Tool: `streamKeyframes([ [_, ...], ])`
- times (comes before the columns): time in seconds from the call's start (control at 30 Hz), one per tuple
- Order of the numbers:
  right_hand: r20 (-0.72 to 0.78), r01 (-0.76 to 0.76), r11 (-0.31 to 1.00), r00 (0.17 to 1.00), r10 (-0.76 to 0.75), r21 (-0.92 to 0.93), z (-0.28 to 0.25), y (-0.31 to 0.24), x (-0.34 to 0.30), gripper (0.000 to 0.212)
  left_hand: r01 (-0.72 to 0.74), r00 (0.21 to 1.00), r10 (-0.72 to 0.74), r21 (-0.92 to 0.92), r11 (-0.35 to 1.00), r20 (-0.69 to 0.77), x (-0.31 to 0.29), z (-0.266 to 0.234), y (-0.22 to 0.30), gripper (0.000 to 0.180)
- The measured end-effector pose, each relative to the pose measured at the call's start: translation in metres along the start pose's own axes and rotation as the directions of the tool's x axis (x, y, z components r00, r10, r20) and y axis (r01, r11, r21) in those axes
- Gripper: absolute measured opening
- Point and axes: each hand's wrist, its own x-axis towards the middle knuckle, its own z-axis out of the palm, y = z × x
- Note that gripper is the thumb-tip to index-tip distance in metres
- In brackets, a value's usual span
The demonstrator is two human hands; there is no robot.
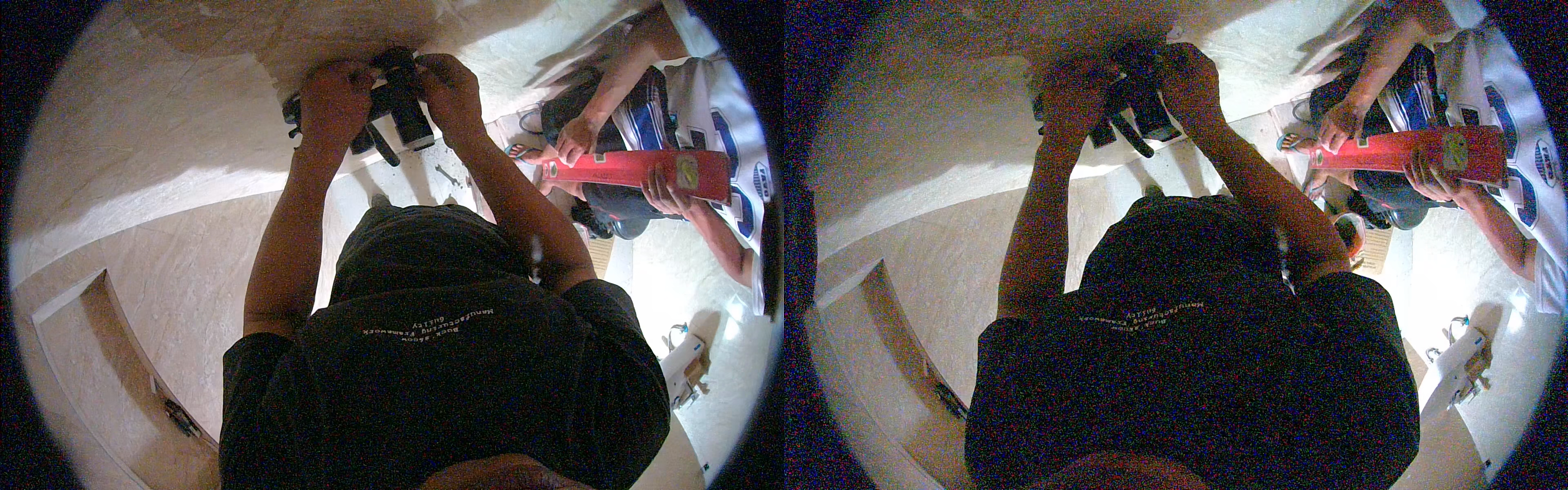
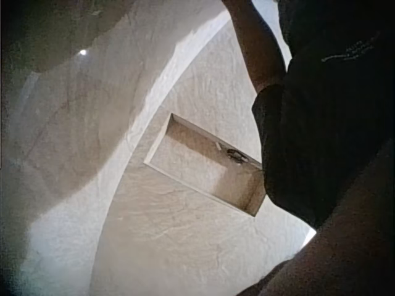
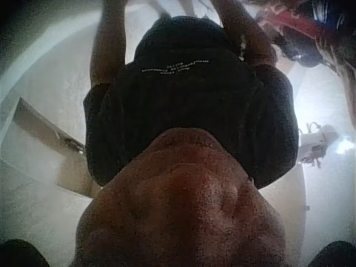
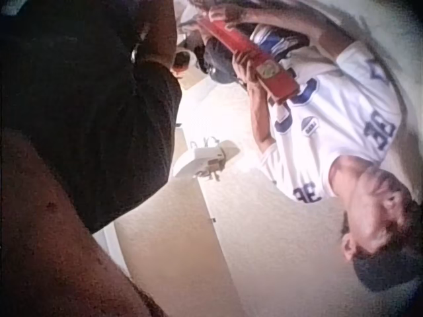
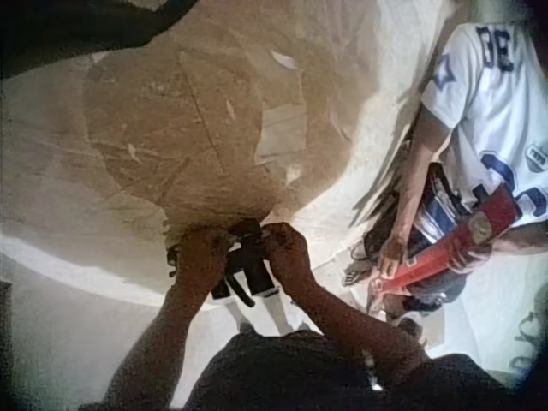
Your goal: The person installs a black shower fixture onto a bathroom wall by hand and wipes the components with a cloth. The person also handles buckets containing construction debris and a tool bag.
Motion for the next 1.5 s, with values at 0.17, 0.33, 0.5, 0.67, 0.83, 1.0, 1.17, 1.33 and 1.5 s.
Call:
streamKeyframes([
  [0.17,0.125,0.103,0.994,0.986,-0.108,0.048,-0.003,0.013,0.003,0.025,-0.032,0.998,0.032,-0.002,0.999,-0.045,0.001,0.001,-0.002,0.021],
  [0.33,0.294,0.343,0.755,0.933,-0.206,-0.559,-0.010,-0.013,-0.001,0.024,-0.136,0.987,0.145,0.118,0.984,-0.068,-0.004,-0.004,0.002,0.019],
  [0.5,0.192,0.169,0.832,0.978,-0.077,-0.528,-0.011,-0.020,-0.005,0.023,-0.030,0.999,0.033,0.073,0.997,-0.036,-0.008,-0.008,0.017,0.018],
  [0.67,0.154,0.264,0.789,0.964,-0.215,-0.555,-0.013,-0.029,-0.012,0.024,-0.080,0.997,0.081,0.055,0.995,-0.019,-0.009,-0.004,0.015,0.019],
  [0.83,0.197,0.231,0.843,0.969,-0.152,-0.486,-0.012,-0.023,-0.006,0.025,-0.172,0.977,0.185,0.128,0.977,-0.106,-0.011,0.004,0.003,0.020],
  [1.0,0.077,0.069,0.991,0.995,-0.060,-0.119,-0.024,-0.004,-0.014,0.035,-0.119,0.967,0.135,0.086,0.989,-0.216,-0.026,-0.017,0.022,0.018],
  [1.17,0.093,-0.359,0.908,0.933,0.347,0.216,-0.015,-0.046,-0.030,0.039,0.014,0.848,-0.166,-0.292,0.956,-0.503,-0.080,-0.071,0.007,0.010],
  [1.33,0.173,-0.383,0.913,0.918,0.357,0.144,-0.013,-0.064,-0.030,0.044,0.276,0.745,-0.651,-0.820,0.502,-0.148,-0.119,-0.047,-0.053,0.028],
  [1.5,0.149,-0.460,0.878,0.885,0.441,0.133,-0.005,-0.072,-0.028,0.038,0.380,0.769,-0.586,-0.919,0.100,0.254,-0.112,-0.037,-0.067,0.040],
])
